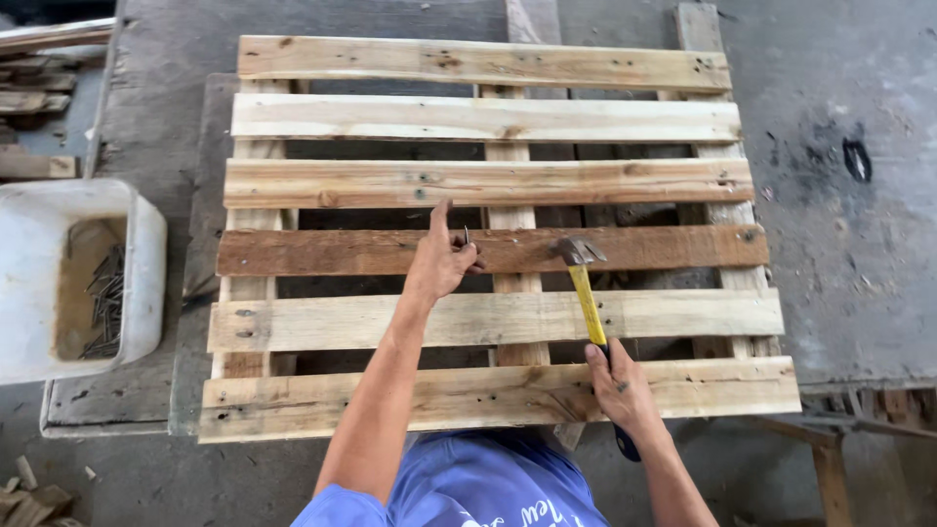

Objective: The person repeatedly picks nails from a container and hammers them into a wooden pallet. The person uses a hammer to drive nails into the pallet slats, moving along the pallet to secure multiple nails.

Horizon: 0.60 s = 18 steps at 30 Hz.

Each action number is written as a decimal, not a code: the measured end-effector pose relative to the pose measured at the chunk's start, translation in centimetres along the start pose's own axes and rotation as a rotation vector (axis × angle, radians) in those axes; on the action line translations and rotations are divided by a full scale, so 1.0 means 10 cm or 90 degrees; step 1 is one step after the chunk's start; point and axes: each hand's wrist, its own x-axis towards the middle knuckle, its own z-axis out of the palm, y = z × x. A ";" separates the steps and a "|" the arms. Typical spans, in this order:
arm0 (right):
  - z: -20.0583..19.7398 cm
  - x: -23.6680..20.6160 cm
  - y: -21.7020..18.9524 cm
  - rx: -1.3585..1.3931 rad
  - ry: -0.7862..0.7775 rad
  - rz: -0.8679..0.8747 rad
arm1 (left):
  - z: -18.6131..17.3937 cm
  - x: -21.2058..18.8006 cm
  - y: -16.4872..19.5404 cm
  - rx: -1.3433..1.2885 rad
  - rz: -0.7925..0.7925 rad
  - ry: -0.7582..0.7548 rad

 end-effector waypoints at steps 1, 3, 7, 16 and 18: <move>0.00 -0.01 0.00 0.002 0.002 -0.007 | 0.01 -0.01 0.00 0.022 -0.005 -0.005; -0.02 -0.03 -0.01 0.004 0.003 -0.025 | 0.03 -0.01 0.00 -0.026 0.004 -0.027; -0.06 -0.08 -0.09 0.130 -0.070 0.059 | 0.04 -0.02 0.01 -0.219 0.058 -0.115; -0.04 -0.08 -0.11 0.308 -0.058 0.067 | 0.42 0.00 -0.15 0.180 0.270 0.066; -0.04 -0.10 -0.12 0.327 -0.065 0.066 | 0.48 0.03 -0.22 0.259 0.430 0.084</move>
